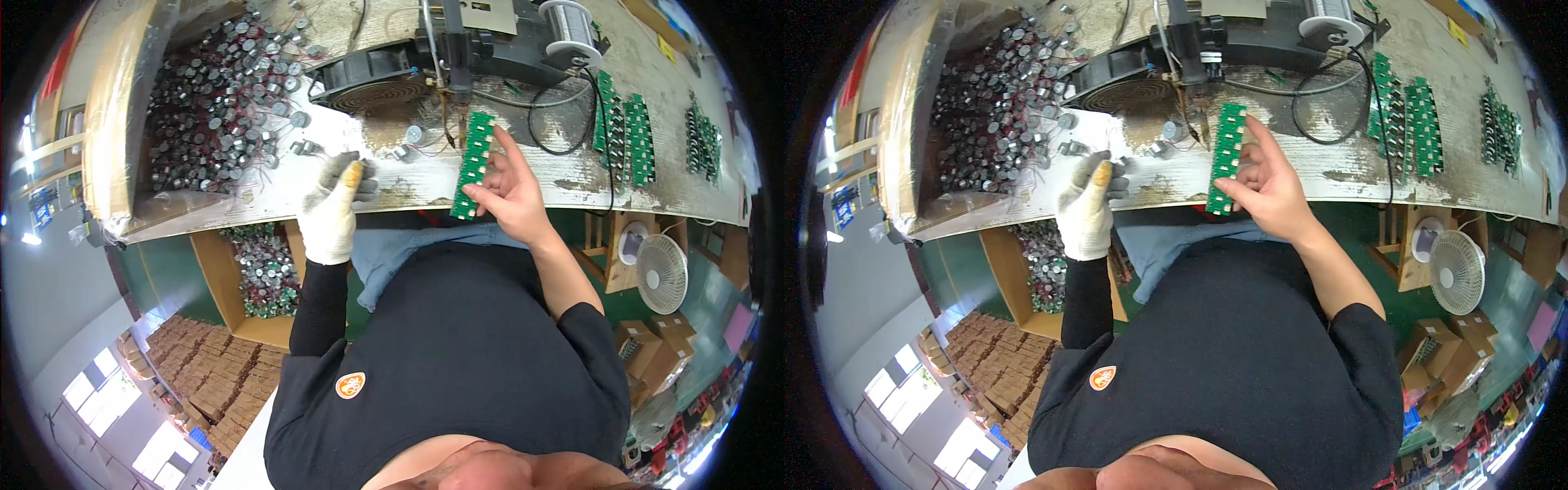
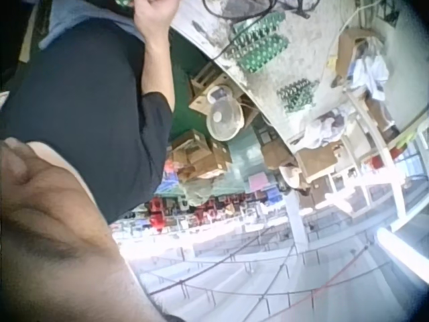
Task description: The person attaches wires from small electronic components to green circuit boards using a soldering machine on the workbench.
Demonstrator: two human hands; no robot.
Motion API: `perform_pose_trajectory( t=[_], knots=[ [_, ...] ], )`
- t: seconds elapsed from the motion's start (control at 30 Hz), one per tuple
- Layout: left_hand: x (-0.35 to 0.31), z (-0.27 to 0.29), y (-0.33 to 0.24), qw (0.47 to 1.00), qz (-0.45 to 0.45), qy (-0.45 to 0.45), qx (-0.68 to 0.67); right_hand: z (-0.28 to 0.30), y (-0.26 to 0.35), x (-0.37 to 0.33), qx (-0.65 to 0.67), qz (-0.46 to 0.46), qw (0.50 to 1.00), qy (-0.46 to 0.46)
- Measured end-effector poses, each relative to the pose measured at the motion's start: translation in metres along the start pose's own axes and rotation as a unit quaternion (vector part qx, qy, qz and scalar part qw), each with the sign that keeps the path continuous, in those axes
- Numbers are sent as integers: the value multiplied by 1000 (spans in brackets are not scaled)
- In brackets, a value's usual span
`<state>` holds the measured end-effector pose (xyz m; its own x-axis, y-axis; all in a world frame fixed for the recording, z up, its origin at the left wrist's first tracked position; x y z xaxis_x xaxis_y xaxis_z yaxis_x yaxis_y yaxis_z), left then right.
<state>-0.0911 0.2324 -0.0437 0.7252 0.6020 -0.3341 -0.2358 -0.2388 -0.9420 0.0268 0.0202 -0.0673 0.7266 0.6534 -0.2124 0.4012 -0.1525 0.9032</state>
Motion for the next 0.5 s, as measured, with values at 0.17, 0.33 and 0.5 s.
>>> perform_pose_trajectory(
  t=[0.17, 0.33, 0.5],
  knots=[
    [-17, -48, 15, 996, 21, 65, 56, -5, -1, 0, 6, -45, 999, 17],
    [-20, -78, 32, 987, 67, 111, 91, -5, 2, -5, -22, -55, 998, 14],
    [-12, -89, 40, 985, 50, 131, 103, -4, -1, -7, 0, -47, 999, 22]
  ],
)
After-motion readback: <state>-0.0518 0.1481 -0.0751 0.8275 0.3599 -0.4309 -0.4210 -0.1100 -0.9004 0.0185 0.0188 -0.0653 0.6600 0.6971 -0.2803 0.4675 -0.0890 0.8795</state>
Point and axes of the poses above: each hand's wrist, its own x-axis towards the middle knuckle, its own z-axis out of the back of the hand, y = z × x, the point moved 10 cm from there along x, towards the middle knuckle, and after that the axes turned 2 degrees about x, right-handed, at the moved point
